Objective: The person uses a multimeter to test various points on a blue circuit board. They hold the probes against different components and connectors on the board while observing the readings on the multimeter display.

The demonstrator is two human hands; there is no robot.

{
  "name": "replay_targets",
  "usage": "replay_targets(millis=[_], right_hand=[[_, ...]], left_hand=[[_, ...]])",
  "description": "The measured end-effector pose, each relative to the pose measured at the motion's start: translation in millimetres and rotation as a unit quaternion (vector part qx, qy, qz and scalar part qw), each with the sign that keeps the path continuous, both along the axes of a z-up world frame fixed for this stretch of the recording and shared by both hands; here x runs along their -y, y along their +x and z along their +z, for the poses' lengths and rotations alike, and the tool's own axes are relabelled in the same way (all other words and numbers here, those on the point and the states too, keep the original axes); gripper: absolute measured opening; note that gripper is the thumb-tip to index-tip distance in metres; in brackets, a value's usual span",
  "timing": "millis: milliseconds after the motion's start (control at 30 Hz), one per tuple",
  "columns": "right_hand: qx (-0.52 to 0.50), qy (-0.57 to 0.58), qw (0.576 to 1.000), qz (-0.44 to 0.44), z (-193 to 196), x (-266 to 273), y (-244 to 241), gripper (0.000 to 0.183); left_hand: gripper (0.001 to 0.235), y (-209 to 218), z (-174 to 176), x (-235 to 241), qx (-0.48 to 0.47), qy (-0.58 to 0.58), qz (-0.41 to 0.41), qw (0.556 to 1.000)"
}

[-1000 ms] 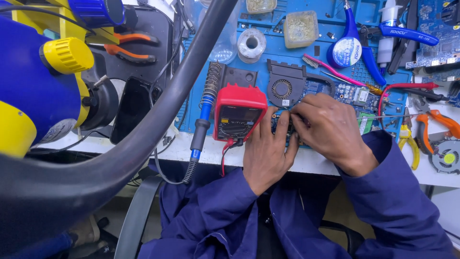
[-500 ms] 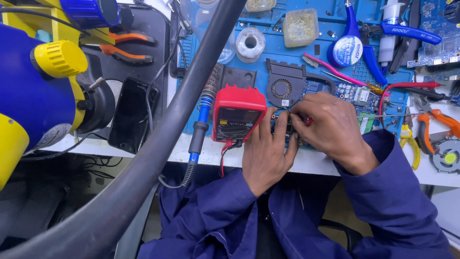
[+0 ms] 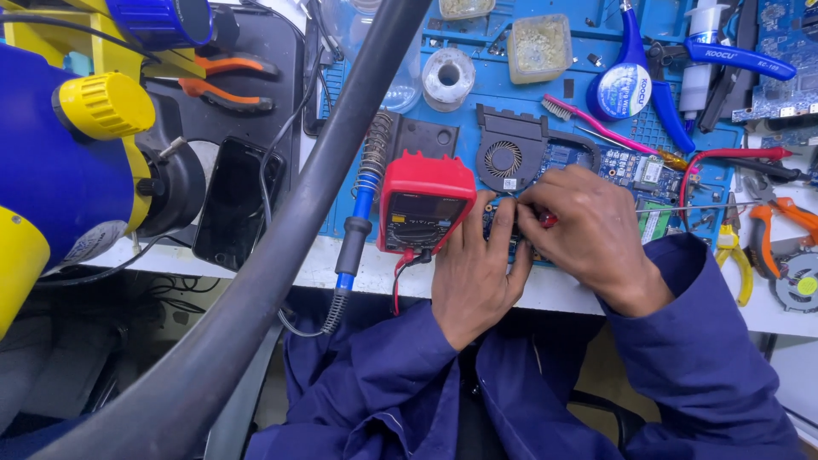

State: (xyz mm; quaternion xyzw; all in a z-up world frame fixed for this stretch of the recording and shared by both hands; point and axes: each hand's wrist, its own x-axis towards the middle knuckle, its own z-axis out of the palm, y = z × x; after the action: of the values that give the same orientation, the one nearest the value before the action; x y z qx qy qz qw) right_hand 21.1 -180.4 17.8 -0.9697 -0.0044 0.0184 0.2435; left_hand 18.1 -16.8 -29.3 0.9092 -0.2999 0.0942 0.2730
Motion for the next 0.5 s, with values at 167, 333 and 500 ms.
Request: replay_targets(millis=[167, 333, 500], right_hand=[[0.051, -0.075, 0.996, -0.003, -15.7, -3.4, -10.7, 0.007], [0.070, -0.140, 0.988, 0.002, -20.2, -0.1, -11.3, 0.007], [0.077, -0.079, 0.994, -0.014, -6.0, 1.3, -7.1, 0.009]], left_hand=[[0.047, -0.2, -2.7, 0.1, -0.011, -0.025, -0.010, 1.000], [0.048, 0.4, 2.6, 0.7, -0.020, -0.015, -0.011, 1.000], [0.048, -2.0, 3.6, 2.4, -0.037, -0.028, 0.001, 0.999]])
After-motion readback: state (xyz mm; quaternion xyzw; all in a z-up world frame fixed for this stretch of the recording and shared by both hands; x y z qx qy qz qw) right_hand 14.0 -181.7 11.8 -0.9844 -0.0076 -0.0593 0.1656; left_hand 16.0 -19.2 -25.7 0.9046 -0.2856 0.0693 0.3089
